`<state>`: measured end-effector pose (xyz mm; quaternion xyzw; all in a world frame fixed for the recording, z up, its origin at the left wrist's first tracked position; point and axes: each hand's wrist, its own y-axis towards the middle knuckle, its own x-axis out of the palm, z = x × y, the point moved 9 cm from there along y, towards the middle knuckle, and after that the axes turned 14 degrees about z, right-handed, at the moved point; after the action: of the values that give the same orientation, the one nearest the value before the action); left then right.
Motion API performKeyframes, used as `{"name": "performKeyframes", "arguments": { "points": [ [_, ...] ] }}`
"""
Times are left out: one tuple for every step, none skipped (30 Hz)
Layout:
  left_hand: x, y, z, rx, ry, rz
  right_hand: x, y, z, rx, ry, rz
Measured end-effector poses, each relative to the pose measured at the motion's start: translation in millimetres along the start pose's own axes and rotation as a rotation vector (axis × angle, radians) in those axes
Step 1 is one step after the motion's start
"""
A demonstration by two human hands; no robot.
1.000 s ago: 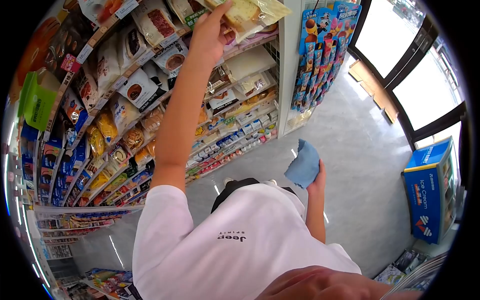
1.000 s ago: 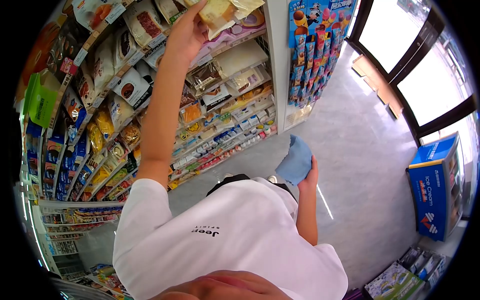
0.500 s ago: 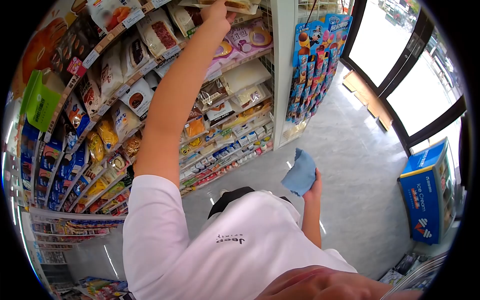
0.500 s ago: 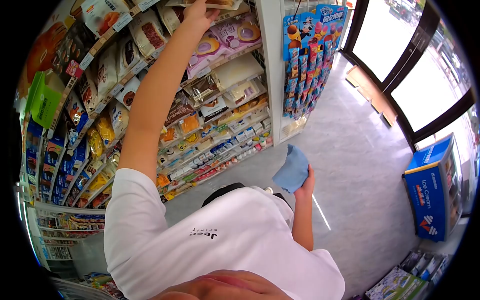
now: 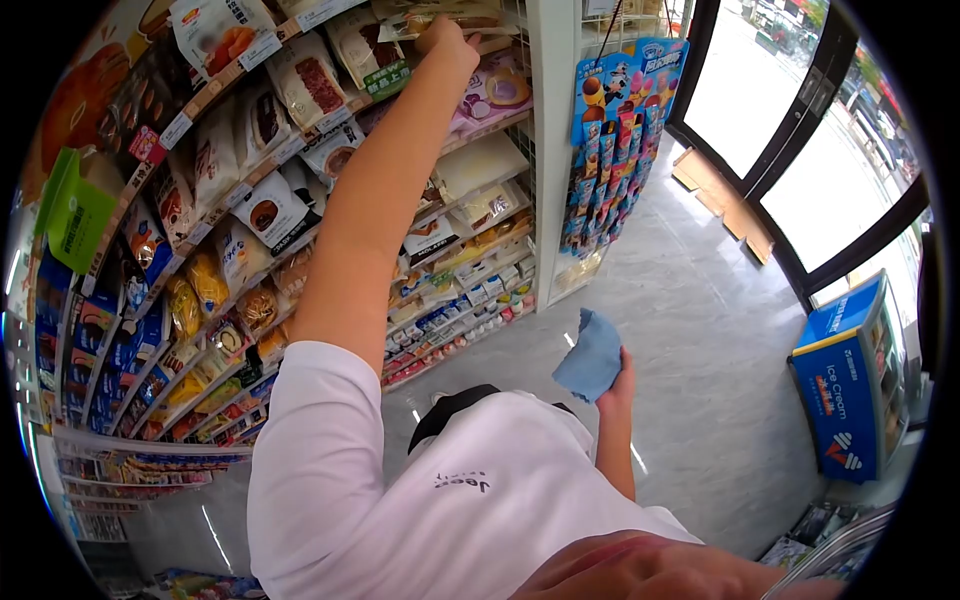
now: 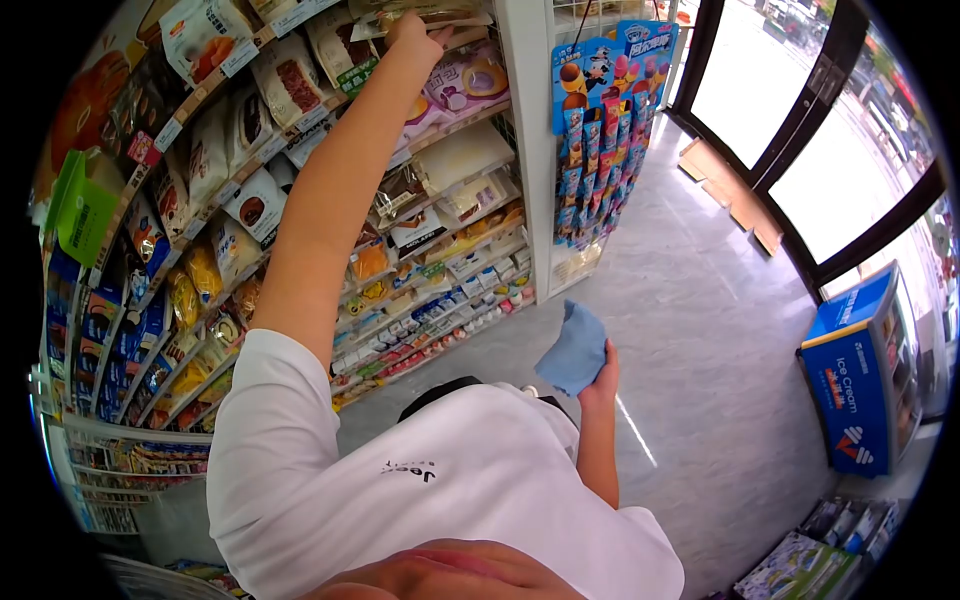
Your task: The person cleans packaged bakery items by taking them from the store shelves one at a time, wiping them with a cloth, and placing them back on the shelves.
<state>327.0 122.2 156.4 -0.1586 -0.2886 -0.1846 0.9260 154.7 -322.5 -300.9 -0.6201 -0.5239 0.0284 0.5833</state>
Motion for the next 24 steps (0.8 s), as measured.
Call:
{"name": "performKeyframes", "arguments": {
  "points": [
    [0,13,-2,0.013,-0.004,0.006,0,2,0,-0.001,0.005,-0.017],
    [1,25,-5,0.022,-0.004,0.009,-2,5,1,-0.002,0.01,-0.033],
    [3,38,-6,0.03,-0.009,0.007,-4,9,2,-0.003,0.013,-0.049],
    [5,51,-9,0.032,-0.004,0.001,-6,12,3,0.007,0.017,-0.057],
    [7,65,-11,0.023,-0.001,-0.007,-8,16,5,0.019,0.019,-0.064],
    [8,78,-13,0.013,0.005,-0.019,-9,18,5,0.031,0.02,-0.072],
    [11,90,-14,-0.006,0.013,-0.038,-9,19,5,0.037,0.016,-0.076],
    [13,102,-17,-0.027,0.028,-0.056,-8,20,6,0.043,0.013,-0.082],
    [15,112,-19,-0.052,0.038,-0.071,-7,21,7,0.049,0.011,-0.087],
    [17,122,-21,-0.072,0.048,-0.087,-7,22,8,0.052,0.008,-0.089],
    [20,131,-25,-0.099,0.055,-0.106,-6,23,8,0.054,0.006,-0.092],
    [23,137,-28,-0.122,0.056,-0.126,-5,24,8,0.055,0.002,-0.096],
    [25,142,-33,-0.146,0.045,-0.143,-5,25,8,0.053,0.002,-0.096],
    [25,147,-38,-0.169,0.036,-0.16,-4,26,9,0.051,0.002,-0.097],
    [23,124,-38,-0.213,-0.003,-0.157,-3,27,9,0.047,0.004,-0.099],
    [20,108,-35,-0.169,-0.015,-0.174,-1,26,10,0.051,-0.002,-0.101],
    [18,98,-34,-0.126,-0.026,-0.19,0,24,11,0.056,-0.006,-0.102],
    [15,91,-32,-0.083,-0.036,-0.208,1,24,12,0.06,-0.01,-0.103],
    [14,83,-37,-0.127,-0.02,-0.245,1,25,13,0.064,-0.012,-0.101],
    [13,75,-42,-0.171,-0.004,-0.283,-1,27,14,0.068,-0.014,-0.098],
    [12,66,-46,-0.214,0.012,-0.322,-1,28,14,0.071,-0.015,-0.097],
    [12,55,-40,-0.147,0.096,-0.384,-1,29,15,0.082,-0.014,-0.098],
    [10,44,-32,-0.079,0.18,-0.445,0,29,16,0.093,-0.014,-0.1],
    [9,28,-22,-0.008,0.262,-0.505,2,29,17,0.104,-0.015,-0.104]
  ]
}}
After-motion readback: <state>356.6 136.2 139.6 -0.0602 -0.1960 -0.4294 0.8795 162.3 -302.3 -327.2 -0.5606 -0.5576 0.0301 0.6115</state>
